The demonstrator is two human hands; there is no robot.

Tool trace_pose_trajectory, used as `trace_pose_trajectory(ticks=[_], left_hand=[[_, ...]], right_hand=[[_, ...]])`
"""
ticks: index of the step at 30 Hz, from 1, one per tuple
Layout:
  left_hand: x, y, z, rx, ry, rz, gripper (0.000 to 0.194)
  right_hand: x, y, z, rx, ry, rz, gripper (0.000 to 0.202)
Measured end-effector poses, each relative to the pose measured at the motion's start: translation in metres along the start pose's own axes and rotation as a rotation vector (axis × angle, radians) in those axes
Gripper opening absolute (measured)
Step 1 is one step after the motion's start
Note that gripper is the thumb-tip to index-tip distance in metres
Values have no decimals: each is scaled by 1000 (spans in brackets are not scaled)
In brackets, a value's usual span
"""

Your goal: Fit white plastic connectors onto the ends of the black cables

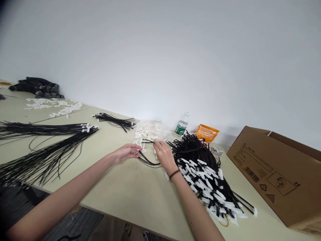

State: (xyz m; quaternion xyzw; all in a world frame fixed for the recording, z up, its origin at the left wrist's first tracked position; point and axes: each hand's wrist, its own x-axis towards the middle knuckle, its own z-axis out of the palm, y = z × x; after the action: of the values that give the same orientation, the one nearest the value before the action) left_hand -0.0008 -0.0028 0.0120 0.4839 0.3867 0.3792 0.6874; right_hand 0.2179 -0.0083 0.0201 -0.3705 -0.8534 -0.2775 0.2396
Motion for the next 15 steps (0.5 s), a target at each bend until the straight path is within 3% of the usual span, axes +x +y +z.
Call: trace_pose_trajectory(ticks=[7, 11, 15], left_hand=[[-8, 10, 5, -140, -117, -11, 11], [-8, 11, 6, -166, -131, -8, 13], [-7, 8, 6, -35, -78, 44, 22]], right_hand=[[-20, -14, -14, -69, 73, -127, 27], [-24, -15, -10, -40, 68, -96, 28], [-25, -15, -9, -54, 56, -74, 26]])
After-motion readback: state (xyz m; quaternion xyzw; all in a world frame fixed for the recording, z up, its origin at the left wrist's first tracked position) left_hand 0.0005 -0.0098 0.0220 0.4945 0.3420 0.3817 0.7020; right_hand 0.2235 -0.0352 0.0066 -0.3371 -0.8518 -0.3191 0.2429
